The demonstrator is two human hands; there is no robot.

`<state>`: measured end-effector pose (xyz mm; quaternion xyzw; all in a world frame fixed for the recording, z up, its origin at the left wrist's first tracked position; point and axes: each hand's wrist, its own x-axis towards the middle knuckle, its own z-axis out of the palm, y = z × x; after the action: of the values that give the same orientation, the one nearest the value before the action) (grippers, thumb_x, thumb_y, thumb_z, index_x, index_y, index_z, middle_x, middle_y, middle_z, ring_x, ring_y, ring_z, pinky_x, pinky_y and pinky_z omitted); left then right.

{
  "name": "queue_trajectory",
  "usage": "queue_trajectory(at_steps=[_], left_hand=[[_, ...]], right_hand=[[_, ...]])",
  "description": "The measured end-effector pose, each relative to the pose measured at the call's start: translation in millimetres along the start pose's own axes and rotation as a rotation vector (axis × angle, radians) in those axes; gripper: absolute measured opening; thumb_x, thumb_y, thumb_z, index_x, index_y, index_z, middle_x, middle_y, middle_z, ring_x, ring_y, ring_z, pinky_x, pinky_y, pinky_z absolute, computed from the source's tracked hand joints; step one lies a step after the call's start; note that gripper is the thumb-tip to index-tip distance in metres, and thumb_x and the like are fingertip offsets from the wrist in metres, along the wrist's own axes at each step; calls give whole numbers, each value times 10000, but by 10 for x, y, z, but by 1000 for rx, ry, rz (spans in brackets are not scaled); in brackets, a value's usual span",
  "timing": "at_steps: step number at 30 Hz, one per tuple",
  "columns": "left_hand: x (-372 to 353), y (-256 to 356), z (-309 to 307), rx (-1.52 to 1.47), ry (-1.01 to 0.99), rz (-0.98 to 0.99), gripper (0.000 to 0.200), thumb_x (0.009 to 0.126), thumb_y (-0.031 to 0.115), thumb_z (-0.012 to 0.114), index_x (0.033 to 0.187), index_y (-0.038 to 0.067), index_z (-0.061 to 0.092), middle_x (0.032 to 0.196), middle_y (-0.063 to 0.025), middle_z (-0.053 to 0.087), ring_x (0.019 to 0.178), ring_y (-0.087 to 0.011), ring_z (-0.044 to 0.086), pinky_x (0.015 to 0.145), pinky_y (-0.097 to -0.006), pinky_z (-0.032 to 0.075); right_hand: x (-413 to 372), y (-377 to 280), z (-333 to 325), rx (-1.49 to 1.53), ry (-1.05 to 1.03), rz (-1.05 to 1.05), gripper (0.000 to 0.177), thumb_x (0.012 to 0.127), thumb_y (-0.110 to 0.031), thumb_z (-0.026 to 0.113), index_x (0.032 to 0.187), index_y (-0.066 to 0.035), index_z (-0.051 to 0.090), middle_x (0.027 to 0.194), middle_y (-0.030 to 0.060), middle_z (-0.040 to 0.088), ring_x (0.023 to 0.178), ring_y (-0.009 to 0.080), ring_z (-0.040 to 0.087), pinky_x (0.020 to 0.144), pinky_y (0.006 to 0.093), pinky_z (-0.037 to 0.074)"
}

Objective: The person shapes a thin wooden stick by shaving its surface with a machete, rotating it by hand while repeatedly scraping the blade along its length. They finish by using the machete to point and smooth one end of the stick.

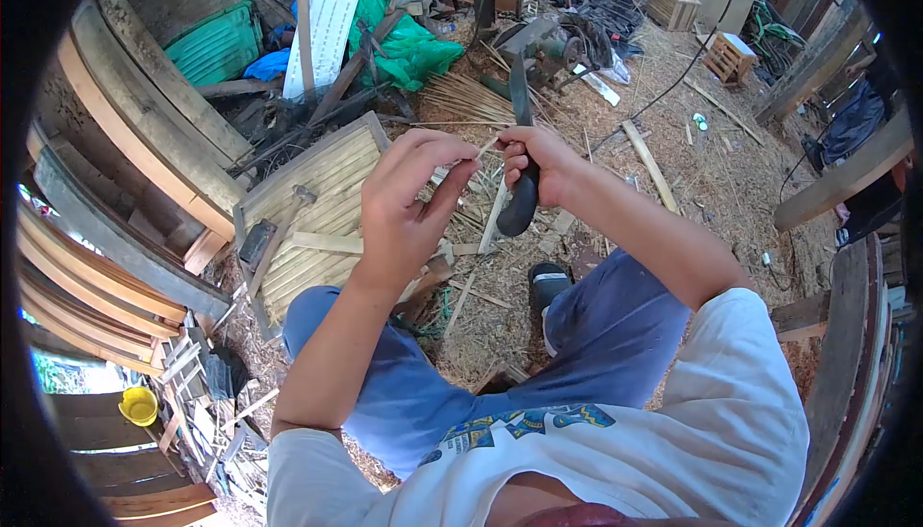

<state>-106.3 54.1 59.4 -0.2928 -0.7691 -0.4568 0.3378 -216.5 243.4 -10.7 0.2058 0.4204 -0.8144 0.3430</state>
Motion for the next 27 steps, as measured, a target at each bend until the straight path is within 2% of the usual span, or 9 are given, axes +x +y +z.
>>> queue_trajectory(at_steps=[3,6,9,12,15,18,19,23,27], left_hand=[[0,-32,19,7,-6,-18,208,811,-113,730,978,-1,676,998,-105,695,930,-219,678,830,-300,521],[15,-128,56,-13,40,-42,159,885,-77,685,1017,2,646,1025,-88,689,952,-181,665,858,-287,514],[-16,-280,86,-109,67,-222,116,951,-34,642,1058,7,619,1035,-69,684,962,-132,647,863,-267,509],[-18,-364,67,-175,107,-307,110,976,-16,626,1080,14,612,1036,-57,677,973,-102,632,863,-254,509],[29,-372,83,-228,211,-272,110,962,-1,644,1071,12,634,964,-44,695,853,-100,651,787,-256,517],[55,-334,22,-223,219,-303,105,966,1,644,1070,5,634,971,-38,692,862,-86,643,787,-237,513],[75,-338,4,-251,239,-265,124,959,-9,652,1081,5,640,991,-35,691,876,-79,640,786,-220,509],[254,-116,-244,-163,395,-171,182,962,-25,641,1143,-10,622,1001,-73,695,887,-129,657,833,-274,541],[528,314,-641,-89,519,48,203,952,-25,661,1154,-18,642,993,-81,717,891,-100,671,796,-226,538]], right_hand=[[16,19,-46,-35,-35,75,161,961,-219,616,877,-94,559,593,-98,445,483,35,417,455,238,383],[43,47,-87,-99,-56,174,201,960,-254,621,846,-108,542,582,-98,438,464,32,407,434,242,370],[24,92,-107,-130,-67,251,238,959,-286,619,815,-121,524,573,-99,434,447,31,397,417,240,360],[6,134,-140,-164,-81,295,265,955,-318,620,800,-128,520,572,-100,435,443,31,396,410,233,358],[-16,124,-191,-214,-91,290,285,950,-345,626,797,-128,520,572,-102,434,444,30,398,408,230,360],[-56,88,-223,-220,-70,285,300,945,-358,634,794,-128,514,572,-102,430,443,31,398,405,230,359],[-75,90,-244,-214,-58,290,304,943,-361,636,792,-129,511,572,-102,429,442,32,397,403,231,359],[-104,63,-334,-244,-71,265,312,939,-363,638,785,-138,487,588,-86,436,448,40,396,416,241,356],[-384,64,-240,-396,34,45,306,943,-361,638,793,-137,493,597,-78,425,465,62,386,460,274,351]])
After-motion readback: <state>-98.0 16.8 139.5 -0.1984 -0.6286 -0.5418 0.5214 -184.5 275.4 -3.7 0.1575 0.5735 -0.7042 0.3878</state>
